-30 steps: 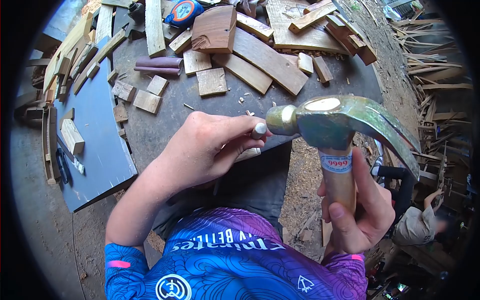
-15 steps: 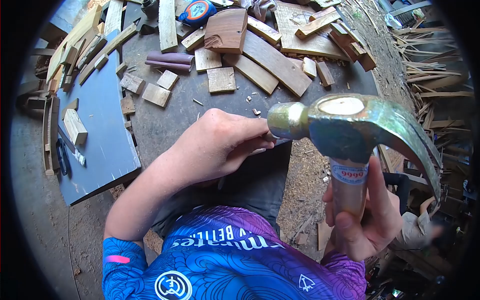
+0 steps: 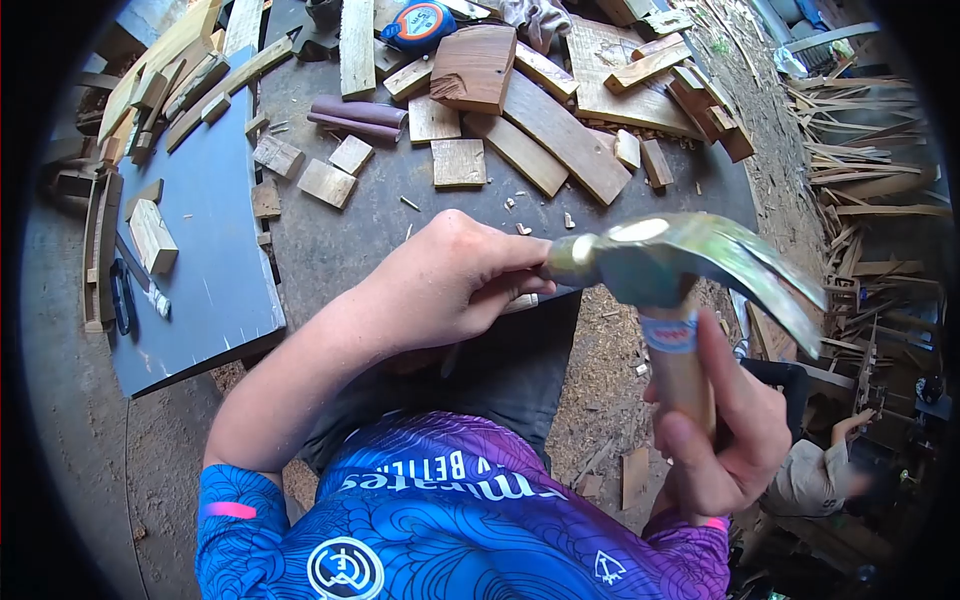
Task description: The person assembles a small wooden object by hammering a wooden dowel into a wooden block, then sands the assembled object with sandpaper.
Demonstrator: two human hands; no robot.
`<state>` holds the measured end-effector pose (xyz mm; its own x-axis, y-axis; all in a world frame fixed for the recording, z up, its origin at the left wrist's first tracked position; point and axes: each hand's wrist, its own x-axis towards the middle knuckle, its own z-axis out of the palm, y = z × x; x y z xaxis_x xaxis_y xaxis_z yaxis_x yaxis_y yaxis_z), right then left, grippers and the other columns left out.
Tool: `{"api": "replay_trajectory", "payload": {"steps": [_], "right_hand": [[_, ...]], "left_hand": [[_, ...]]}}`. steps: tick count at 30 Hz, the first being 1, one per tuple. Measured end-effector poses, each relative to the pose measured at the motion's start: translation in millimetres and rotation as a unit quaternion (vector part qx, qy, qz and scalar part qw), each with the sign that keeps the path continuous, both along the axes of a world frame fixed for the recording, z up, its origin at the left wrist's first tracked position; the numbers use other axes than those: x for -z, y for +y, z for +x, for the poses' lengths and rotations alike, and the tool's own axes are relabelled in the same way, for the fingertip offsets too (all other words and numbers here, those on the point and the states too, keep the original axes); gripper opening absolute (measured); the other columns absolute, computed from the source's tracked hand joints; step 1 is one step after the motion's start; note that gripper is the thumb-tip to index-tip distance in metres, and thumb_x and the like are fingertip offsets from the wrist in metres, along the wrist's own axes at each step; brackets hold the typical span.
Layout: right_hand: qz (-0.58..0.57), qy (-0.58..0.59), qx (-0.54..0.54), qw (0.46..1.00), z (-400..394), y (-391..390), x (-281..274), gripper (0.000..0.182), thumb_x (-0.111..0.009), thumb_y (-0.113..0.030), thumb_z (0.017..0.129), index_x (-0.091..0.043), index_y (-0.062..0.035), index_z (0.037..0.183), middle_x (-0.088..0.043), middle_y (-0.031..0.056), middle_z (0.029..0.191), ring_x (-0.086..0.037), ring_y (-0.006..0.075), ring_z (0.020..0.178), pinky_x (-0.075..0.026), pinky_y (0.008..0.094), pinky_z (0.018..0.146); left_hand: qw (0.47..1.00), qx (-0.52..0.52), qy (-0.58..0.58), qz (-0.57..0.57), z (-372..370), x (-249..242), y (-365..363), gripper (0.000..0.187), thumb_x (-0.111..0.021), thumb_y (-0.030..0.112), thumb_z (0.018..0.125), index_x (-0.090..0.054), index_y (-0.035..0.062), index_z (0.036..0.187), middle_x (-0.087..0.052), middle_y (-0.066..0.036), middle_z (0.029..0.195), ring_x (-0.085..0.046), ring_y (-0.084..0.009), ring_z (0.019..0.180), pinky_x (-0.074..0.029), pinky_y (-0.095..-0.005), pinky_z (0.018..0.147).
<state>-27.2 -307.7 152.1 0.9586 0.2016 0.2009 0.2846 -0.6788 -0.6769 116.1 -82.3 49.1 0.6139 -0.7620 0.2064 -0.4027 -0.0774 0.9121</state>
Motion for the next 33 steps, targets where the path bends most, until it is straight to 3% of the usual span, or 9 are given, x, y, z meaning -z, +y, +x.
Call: {"api": "replay_trajectory", "payload": {"steps": [4,8,12,14,16,20,24,25,33], "right_hand": [[0.117,-0.005,0.106,0.987,-20.0,5.2,-4.2,0.071,-0.073,-0.025,0.087,-0.053,0.0052,0.147,-0.071,0.0156,0.079,-0.06,0.0124,0.056,-0.045,0.0267,0.052],[-0.039,-0.017,-0.031,0.999,2.5,-4.4,1.7,0.071,-0.073,-0.021,0.086,-0.051,0.0072,0.147,-0.069,0.0164,0.077,-0.058,0.0124,0.052,-0.044,0.0249,0.049],[0.102,-0.011,0.055,0.993,-17.9,-0.8,1.5,0.068,-0.072,-0.021,0.087,-0.053,0.0038,0.148,-0.07,0.0172,0.077,-0.057,0.0117,0.051,-0.044,0.0247,0.049],[-0.023,0.042,0.075,0.996,-22.6,-1.3,-3.4,0.069,-0.072,-0.018,0.086,-0.053,0.0028,0.148,-0.071,0.0171,0.08,-0.062,0.0152,0.057,-0.049,0.0279,0.056],[-0.02,0.088,0.008,0.996,-6.7,1.9,9.0,0.074,-0.073,-0.015,0.082,-0.051,0.0008,0.15,-0.073,0.0148,0.088,-0.071,0.023,0.076,-0.054,0.0343,0.077],[0.109,0.088,0.043,0.989,-26.3,-3.9,31.0,0.068,-0.072,-0.013,0.087,-0.05,0.0032,0.15,-0.072,0.0186,0.09,-0.071,0.0228,0.075,-0.056,0.0331,0.069],[0.282,0.103,0.162,0.94,-40.6,4.2,36.6,0.064,-0.068,-0.014,0.095,-0.045,0.0053,0.152,-0.073,0.0194,0.09,-0.069,0.0178,0.073,-0.056,0.0298,0.064],[0.317,0.074,0.182,0.928,-39.8,9.3,41.3,0.065,-0.066,-0.016,0.097,-0.042,0.0048,0.154,-0.071,0.0185,0.09,-0.065,0.0146,0.066,-0.053,0.0273,0.059],[0.479,0.056,0.251,0.839,-31.3,10.9,61.4,0.073,-0.061,-0.012,0.099,-0.027,0.0035,0.161,-0.066,0.0204,0.102,-0.06,0.0139,0.067,-0.053,0.0255,0.058]], "left_hand": [[1.0,0.014,-0.002,0.014,1.1,1.1,1.4,0.019,-0.069,0.003,0.09,-0.07,0.0038,0.109,-0.074,-0.017,0.09,-0.074,-0.0356,0.085,-0.058,-0.0406,0.076],[0.999,0.035,0.011,0.024,1.8,1.9,-0.6,0.02,-0.069,0.003,0.09,-0.07,0.0038,0.11,-0.075,-0.017,0.09,-0.074,-0.0357,0.085,-0.059,-0.0408,0.076],[0.999,-0.002,-0.02,-0.04,-4.3,13.4,-3.8,0.026,-0.071,-0.001,0.082,-0.074,0.0076,0.106,-0.072,-0.016,0.084,-0.072,-0.0353,0.076,-0.058,-0.0391,0.069],[0.998,-0.006,-0.036,-0.049,-6.4,12.8,-5.2,0.026,-0.072,-0.001,0.082,-0.073,0.0086,0.106,-0.072,-0.015,0.084,-0.072,-0.0359,0.075,-0.058,-0.0399,0.069],[0.996,0.027,-0.082,0.029,-8.9,8.8,-3.6,0.028,-0.072,-0.001,0.082,-0.073,0.0107,0.108,-0.07,-0.014,0.08,-0.071,-0.0353,0.073,-0.057,-0.0422,0.067],[0.989,0.031,-0.142,0.031,-23.6,10.8,-2.4,0.03,-0.072,0.0,0.081,-0.07,0.0075,0.11,-0.069,-0.013,0.081,-0.071,-0.0341,0.073,-0.057,-0.0436,0.065],[0.97,0.015,-0.237,0.047,-32.5,8.4,-3.9,0.037,-0.071,-0.001,0.078,-0.068,0.0039,0.115,-0.074,-0.012,0.097,-0.074,-0.0318,0.09,-0.062,-0.0412,0.085],[0.971,0.028,-0.231,0.063,-32.4,7.7,-3.5,0.043,-0.071,-0.001,0.075,-0.068,0.0039,0.117,-0.075,-0.012,0.104,-0.074,-0.0316,0.1,-0.061,-0.0411,0.094],[0.981,0.08,-0.161,0.072,-18.0,2.9,-6.0,0.04,-0.069,-0.008,0.071,-0.07,0.0037,0.109,-0.075,-0.013,0.105,-0.075,-0.0329,0.101,-0.062,-0.0414,0.094]]}}
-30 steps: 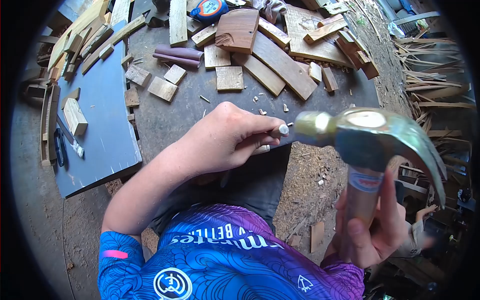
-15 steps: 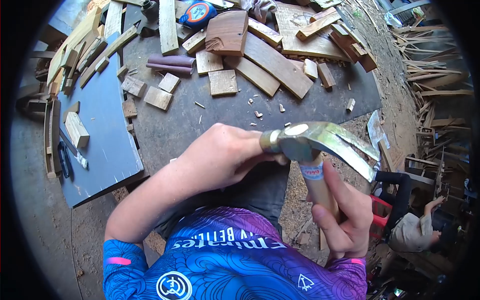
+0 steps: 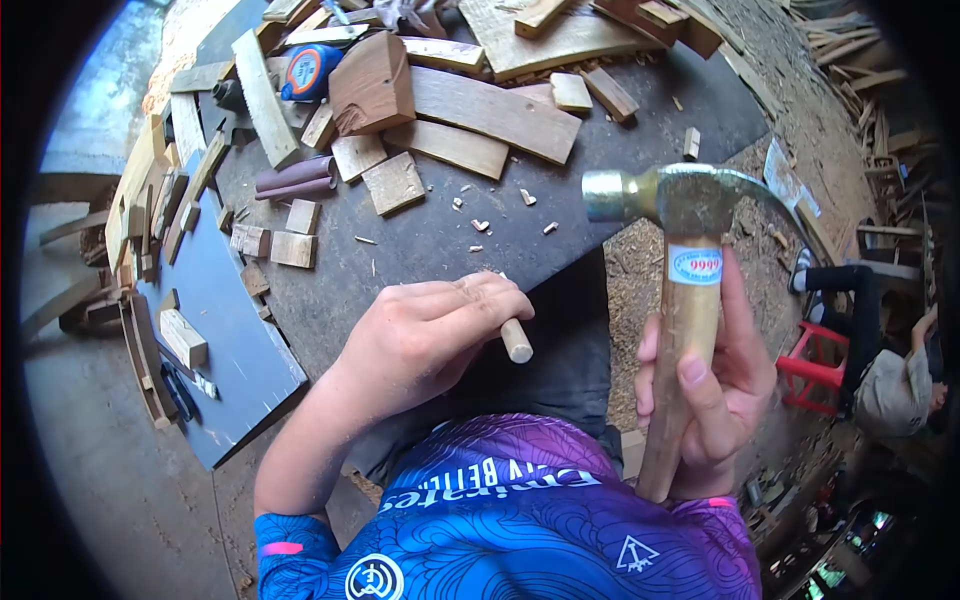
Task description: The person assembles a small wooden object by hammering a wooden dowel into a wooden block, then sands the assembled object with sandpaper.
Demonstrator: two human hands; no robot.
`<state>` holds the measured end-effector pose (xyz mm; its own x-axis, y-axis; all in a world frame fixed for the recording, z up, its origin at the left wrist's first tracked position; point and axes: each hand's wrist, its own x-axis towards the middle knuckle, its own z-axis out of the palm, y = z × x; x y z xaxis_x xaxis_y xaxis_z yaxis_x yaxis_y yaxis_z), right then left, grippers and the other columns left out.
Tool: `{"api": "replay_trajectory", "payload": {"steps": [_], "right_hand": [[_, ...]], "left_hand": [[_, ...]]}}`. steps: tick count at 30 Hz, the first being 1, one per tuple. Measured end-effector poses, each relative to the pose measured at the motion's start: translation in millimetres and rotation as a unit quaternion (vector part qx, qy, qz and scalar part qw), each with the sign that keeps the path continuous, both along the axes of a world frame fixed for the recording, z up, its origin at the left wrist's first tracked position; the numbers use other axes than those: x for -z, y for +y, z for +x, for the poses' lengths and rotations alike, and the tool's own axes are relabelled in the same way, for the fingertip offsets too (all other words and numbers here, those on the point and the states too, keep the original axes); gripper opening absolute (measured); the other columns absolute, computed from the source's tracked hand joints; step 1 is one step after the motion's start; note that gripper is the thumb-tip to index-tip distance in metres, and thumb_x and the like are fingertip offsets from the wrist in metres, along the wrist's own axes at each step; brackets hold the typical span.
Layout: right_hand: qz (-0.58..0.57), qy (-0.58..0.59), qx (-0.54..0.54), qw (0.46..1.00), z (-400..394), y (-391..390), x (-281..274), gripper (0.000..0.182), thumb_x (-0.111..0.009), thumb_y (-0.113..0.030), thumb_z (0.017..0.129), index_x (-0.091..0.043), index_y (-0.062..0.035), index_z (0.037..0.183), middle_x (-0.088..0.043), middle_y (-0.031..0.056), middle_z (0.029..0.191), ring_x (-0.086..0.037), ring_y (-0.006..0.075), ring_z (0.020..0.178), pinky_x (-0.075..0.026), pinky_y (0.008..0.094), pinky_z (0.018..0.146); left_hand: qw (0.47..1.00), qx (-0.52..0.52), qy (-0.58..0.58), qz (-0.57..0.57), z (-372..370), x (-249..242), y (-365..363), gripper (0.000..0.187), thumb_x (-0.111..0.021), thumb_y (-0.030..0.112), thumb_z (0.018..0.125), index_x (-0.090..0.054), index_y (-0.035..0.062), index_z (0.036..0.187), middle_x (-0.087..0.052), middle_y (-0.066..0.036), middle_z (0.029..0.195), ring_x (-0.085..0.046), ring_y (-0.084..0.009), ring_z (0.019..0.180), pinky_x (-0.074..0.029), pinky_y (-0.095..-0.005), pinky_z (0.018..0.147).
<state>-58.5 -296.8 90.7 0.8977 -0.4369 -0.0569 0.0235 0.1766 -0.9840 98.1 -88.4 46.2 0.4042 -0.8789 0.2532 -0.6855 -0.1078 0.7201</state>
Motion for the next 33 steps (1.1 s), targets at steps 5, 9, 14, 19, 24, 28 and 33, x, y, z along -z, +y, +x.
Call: {"api": "replay_trajectory", "payload": {"steps": [5,9,14,19,24,28,33], "right_hand": [[0.051,0.0,0.007,0.999,10.1,-10.7,21.3,0.069,-0.058,-0.01,0.1,-0.028,0.0003,0.162,-0.065,0.0153,0.099,-0.059,0.0102,0.064,-0.051,0.0232,0.055],[0.021,-0.017,-0.136,0.99,48.7,-25.8,51.2,0.071,-0.057,-0.016,0.101,-0.025,-0.0026,0.163,-0.063,0.0148,0.098,-0.057,0.0104,0.06,-0.049,0.0224,0.052],[-0.022,-0.108,-0.192,0.975,100.0,-21.8,72.5,0.068,-0.059,-0.013,0.101,-0.029,-0.0022,0.162,-0.065,0.0104,0.098,-0.056,0.007,0.061,-0.048,0.0214,0.053],[0.002,-0.129,-0.225,0.966,125.4,-18.8,93.2,0.067,-0.059,-0.011,0.101,-0.031,-0.0025,0.161,-0.065,0.0091,0.098,-0.056,0.0071,0.061,-0.047,0.022,0.054],[0.086,-0.113,-0.197,0.97,124.8,-21.8,88.9,0.069,-0.057,-0.015,0.102,-0.027,-0.0026,0.162,-0.064,0.0155,0.096,-0.058,0.0098,0.059,-0.049,0.0221,0.05],[0.096,-0.108,-0.157,0.977,131.9,-19.9,88.0,0.071,-0.057,-0.016,0.101,-0.026,-0.0048,0.163,-0.064,0.0171,0.098,-0.058,0.0104,0.057,-0.051,0.022,0.049],[0.104,-0.095,-0.162,0.977,138.2,-20.4,88.1,0.071,-0.057,-0.016,0.1,-0.026,-0.0055,0.163,-0.064,0.0179,0.099,-0.059,0.0105,0.057,-0.052,0.0213,0.048]], "left_hand": [[0.998,-0.005,-0.059,0.009,-5.0,-2.1,-1.7,0.033,-0.073,-0.007,0.073,-0.07,0.0013,0.104,-0.075,-0.013,0.102,-0.075,-0.0335,0.103,-0.063,-0.0409,0.088],[0.993,-0.023,-0.097,0.06,-18.0,-7.6,-0.6,0.031,-0.077,-0.001,0.073,-0.069,0.0012,0.103,-0.074,-0.013,0.102,-0.075,-0.0334,0.105,-0.063,-0.0407,0.087],[0.984,0.043,-0.152,0.082,-45.6,-4.2,-8.9,0.009,-0.068,0.003,0.084,-0.069,0.0,0.093,-0.074,-0.014,0.101,-0.074,-0.0372,0.107,-0.061,-0.0419,0.095],[0.995,-0.089,0.045,0.022,-24.1,-9.4,5.2,0.02,-0.073,-0.01,0.079,-0.066,0.0001,0.096,-0.075,-0.016,0.103,-0.075,-0.0341,0.108,-0.062,-0.0388,0.088],[0.949,-0.166,0.264,-0.055,-4.0,4.9,10.1,0.017,-0.065,-0.015,0.09,-0.059,-0.0021,0.098,-0.075,-0.019,0.1,-0.075,-0.0293,0.106,-0.062,-0.0378,0.09],[0.893,-0.19,0.4,-0.079,10.1,5.4,4.0,0.016,-0.06,-0.014,0.095,-0.054,-0.0027,0.106,-0.073,-0.02,0.102,-0.073,-0.0263,0.106,-0.06,-0.0375,0.094],[0.869,-0.155,0.468,-0.037,28.9,12.2,6.1,0.019,-0.057,-0.01,0.099,-0.045,0.002,0.109,-0.068,-0.022,0.104,-0.071,-0.0321,0.108,-0.057,-0.0477,0.1]]}}
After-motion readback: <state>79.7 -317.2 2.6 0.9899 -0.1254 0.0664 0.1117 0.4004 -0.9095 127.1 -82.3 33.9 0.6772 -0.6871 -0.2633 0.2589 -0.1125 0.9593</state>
